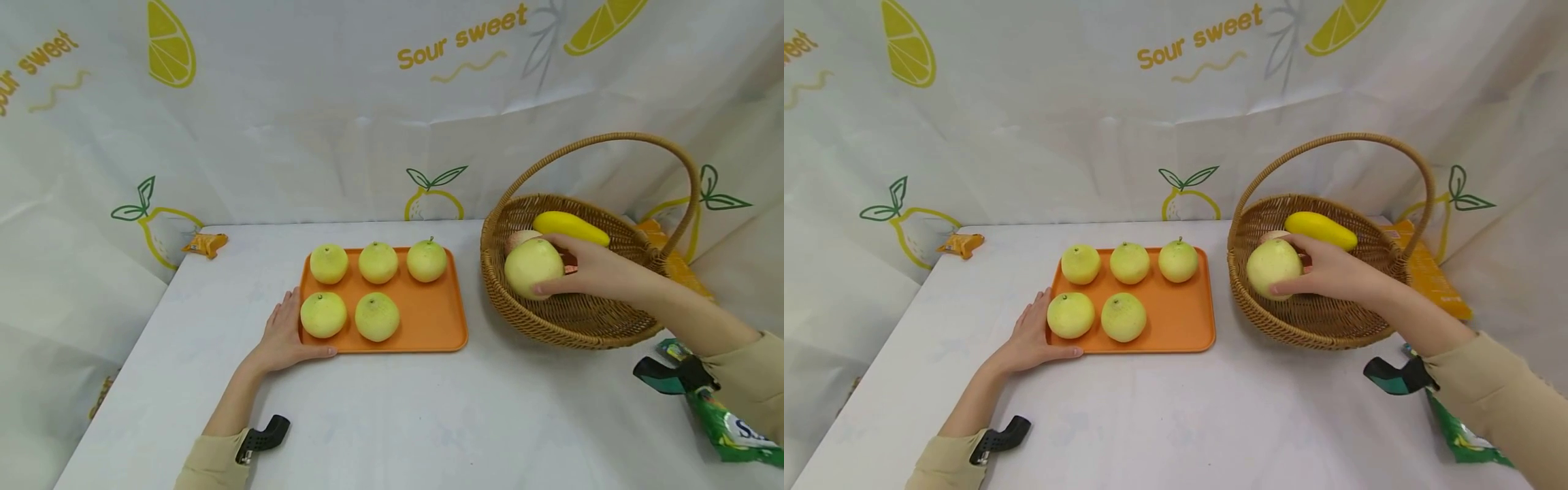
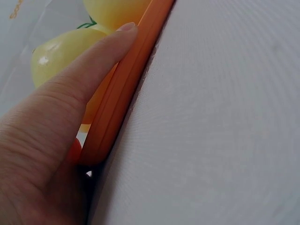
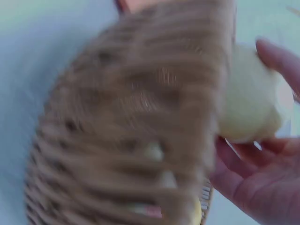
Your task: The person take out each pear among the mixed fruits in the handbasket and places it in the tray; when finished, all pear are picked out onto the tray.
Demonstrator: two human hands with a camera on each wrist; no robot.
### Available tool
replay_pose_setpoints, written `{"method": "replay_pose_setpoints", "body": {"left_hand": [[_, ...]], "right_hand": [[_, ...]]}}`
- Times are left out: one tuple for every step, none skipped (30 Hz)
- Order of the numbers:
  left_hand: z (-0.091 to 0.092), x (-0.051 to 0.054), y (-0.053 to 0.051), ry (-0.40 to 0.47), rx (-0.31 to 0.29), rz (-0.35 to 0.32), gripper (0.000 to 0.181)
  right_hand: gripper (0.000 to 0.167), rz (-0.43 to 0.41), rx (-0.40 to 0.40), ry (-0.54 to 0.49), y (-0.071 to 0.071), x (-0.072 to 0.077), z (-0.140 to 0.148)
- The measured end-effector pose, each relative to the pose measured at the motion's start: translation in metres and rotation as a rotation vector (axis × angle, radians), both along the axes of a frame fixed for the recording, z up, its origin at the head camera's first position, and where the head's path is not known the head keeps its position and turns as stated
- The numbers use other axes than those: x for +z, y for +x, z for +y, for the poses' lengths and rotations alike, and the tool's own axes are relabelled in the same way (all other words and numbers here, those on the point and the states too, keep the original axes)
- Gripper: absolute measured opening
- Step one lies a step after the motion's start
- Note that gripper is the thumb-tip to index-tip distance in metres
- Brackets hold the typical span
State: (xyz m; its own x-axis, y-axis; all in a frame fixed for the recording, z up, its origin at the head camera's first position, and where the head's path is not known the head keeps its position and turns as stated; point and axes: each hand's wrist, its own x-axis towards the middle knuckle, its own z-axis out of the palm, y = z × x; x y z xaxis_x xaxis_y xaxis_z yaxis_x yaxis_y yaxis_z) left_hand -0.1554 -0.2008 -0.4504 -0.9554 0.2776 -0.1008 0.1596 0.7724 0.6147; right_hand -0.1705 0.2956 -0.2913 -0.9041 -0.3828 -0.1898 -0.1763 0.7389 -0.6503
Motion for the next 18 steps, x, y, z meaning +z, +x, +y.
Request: {"method": "replay_pose_setpoints", "body": {"left_hand": [[0.0,0.0,0.0,-0.001,0.0,0.001,0.139],[0.0,0.0,0.0,-0.003,0.0,0.001,0.139],[0.0,0.0,0.0,-0.005,-0.001,0.001,0.139],[-0.001,0.0,0.0,-0.008,-0.001,0.002,0.139],[-0.001,0.0,0.0,-0.009,-0.002,0.002,0.139],[-0.001,0.0,0.0,-0.01,-0.003,0.003,0.139],[0.0,0.0,0.0,-0.011,-0.003,0.004,0.139],[0.0,0.0,0.0,-0.011,-0.004,0.004,0.139],[0.0,0.0,0.0,-0.011,-0.004,0.005,0.139],[0.0,0.0,0.0,-0.012,-0.004,0.007,0.139],[0.0,0.0,0.0,-0.011,-0.004,0.008,0.139],[0.0,0.0,0.0,-0.011,-0.005,0.009,0.139],[0.0,0.0,0.0,-0.011,-0.005,0.011,0.139],[0.0,0.0,0.0,-0.011,-0.005,0.011,0.139],[-0.001,0.0,-0.001,-0.012,-0.005,0.012,0.139],[-0.001,0.0,-0.001,-0.012,-0.005,0.012,0.139],[-0.001,0.0,-0.001,-0.012,-0.005,0.011,0.139],[-0.001,0.0,-0.001,-0.011,-0.005,0.011,0.139]], "right_hand": [[0.081,-0.012,-0.025,-0.016,0.003,0.0,-0.001],[0.082,-0.024,-0.051,-0.03,0.005,0.0,-0.003],[0.084,-0.031,-0.072,-0.04,0.007,0.0,-0.004],[0.085,-0.039,-0.091,-0.052,0.009,0.0,-0.006],[0.085,-0.045,-0.107,-0.061,0.011,0.0,-0.007],[0.085,-0.049,-0.12,-0.07,0.013,0.001,-0.008],[0.086,-0.052,-0.133,-0.076,0.014,0.001,-0.009],[0.085,-0.055,-0.144,-0.084,0.016,0.001,-0.01],[0.085,-0.056,-0.153,-0.093,0.017,0.001,-0.011],[0.085,-0.059,-0.162,-0.1,0.018,0.001,-0.012],[0.086,-0.064,-0.172,-0.109,0.019,0.002,-0.013],[0.087,-0.071,-0.182,-0.122,0.021,0.002,-0.014],[0.087,-0.076,-0.192,-0.136,0.022,0.003,-0.015],[0.088,-0.081,-0.199,-0.15,0.022,0.003,-0.016],[0.088,-0.086,-0.205,-0.162,0.023,0.004,-0.017],[0.089,-0.092,-0.211,-0.177,0.024,0.004,-0.018],[0.089,-0.097,-0.216,-0.192,0.025,0.005,-0.019],[0.089,-0.099,-0.218,-0.204,0.025,0.005,-0.02]]}}
